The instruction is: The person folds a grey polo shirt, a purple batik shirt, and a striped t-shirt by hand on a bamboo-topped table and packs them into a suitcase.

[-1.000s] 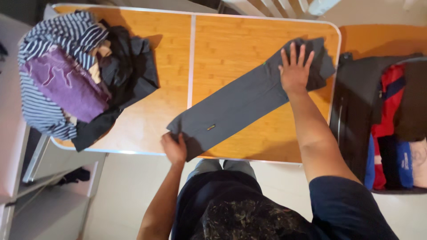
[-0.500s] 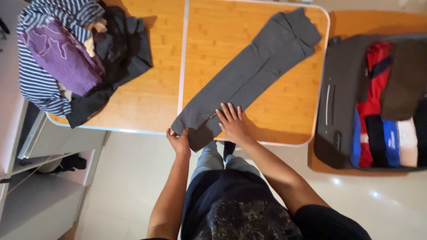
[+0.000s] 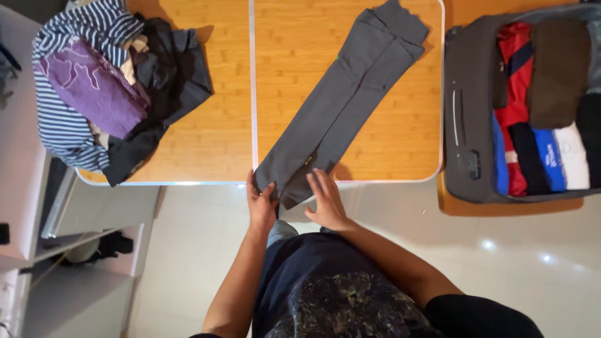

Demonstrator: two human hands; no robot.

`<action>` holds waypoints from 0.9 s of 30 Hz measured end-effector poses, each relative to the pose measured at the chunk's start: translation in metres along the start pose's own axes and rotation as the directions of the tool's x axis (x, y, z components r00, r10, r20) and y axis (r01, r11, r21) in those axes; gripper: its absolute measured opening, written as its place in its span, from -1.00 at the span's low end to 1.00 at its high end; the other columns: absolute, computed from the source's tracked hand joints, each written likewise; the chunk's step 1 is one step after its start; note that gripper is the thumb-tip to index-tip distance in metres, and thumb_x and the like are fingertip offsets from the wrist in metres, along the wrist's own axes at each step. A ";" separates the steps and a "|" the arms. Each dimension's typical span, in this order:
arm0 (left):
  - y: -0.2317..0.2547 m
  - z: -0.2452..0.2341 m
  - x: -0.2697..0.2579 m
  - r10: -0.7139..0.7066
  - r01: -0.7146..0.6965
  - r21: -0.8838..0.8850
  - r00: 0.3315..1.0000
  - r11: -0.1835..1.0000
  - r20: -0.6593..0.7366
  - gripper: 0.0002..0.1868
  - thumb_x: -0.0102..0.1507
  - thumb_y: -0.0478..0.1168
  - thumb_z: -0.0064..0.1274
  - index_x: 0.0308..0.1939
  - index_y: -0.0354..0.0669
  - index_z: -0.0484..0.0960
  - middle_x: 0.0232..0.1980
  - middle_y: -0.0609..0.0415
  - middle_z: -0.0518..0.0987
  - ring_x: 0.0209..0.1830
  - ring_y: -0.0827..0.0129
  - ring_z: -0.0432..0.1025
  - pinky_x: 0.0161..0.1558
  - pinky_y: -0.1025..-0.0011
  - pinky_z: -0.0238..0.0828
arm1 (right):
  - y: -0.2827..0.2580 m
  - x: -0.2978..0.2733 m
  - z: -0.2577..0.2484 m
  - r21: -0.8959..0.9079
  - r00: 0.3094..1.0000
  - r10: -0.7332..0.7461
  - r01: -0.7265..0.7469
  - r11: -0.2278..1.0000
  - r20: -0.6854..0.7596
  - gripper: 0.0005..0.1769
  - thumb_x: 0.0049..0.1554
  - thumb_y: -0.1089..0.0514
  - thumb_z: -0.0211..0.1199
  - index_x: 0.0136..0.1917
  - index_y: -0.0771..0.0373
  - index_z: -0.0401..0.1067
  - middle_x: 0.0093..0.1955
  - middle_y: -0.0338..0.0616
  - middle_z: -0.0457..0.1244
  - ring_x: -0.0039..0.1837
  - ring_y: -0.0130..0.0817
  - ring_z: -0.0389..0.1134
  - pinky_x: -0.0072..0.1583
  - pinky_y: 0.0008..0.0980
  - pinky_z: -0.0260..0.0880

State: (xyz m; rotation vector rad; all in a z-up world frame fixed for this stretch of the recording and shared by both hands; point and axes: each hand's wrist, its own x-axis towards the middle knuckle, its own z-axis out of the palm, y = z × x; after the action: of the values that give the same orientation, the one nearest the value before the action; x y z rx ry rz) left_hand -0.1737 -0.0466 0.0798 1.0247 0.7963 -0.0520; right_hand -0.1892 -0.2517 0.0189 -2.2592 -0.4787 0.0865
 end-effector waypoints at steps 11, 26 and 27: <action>-0.015 -0.057 0.054 -0.201 0.166 0.131 0.922 0.977 0.332 -0.46 0.29 -0.53 0.10 0.32 -0.11 0.39 0.05 -0.02 0.40 -0.05 0.28 0.44 -0.09 0.32 0.52 | -0.012 -0.011 0.107 0.952 0.465 0.857 -0.291 -0.090 0.223 0.04 0.12 0.16 0.15 0.69 -0.11 -0.36 0.59 -0.13 -0.05 0.43 -0.13 0.13 0.36 -0.05 0.18; 0.070 -0.118 0.110 -0.110 -0.880 0.393 0.433 -0.265 0.895 -0.64 0.28 -0.36 0.07 0.15 0.03 0.68 -0.07 0.00 0.58 -0.13 0.05 0.53 -0.06 0.12 0.50 | -0.064 -0.027 0.165 0.952 0.481 0.876 -0.254 0.173 -0.031 -0.56 0.28 0.37 0.18 0.42 0.37 0.41 0.07 -0.02 0.20 0.08 -0.26 0.25 0.05 -0.34 0.30; 0.075 -0.114 0.109 -0.109 -0.885 0.384 0.423 -0.263 0.900 -0.64 0.28 -0.36 0.07 0.15 0.03 0.68 -0.07 0.00 0.58 -0.13 0.05 0.53 -0.06 0.12 0.50 | -0.069 -0.028 0.161 0.935 0.483 0.875 -0.323 0.142 0.034 -0.53 0.25 0.40 0.14 0.42 0.36 0.45 -0.10 -0.05 0.08 -0.06 -0.27 0.14 -0.09 -0.33 0.15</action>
State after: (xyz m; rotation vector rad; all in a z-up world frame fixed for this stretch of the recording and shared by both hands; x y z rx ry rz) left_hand -0.1300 0.1170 0.0384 2.5650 -0.8735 -0.3423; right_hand -0.2713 -0.1066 -0.0416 -1.1262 0.8180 0.0919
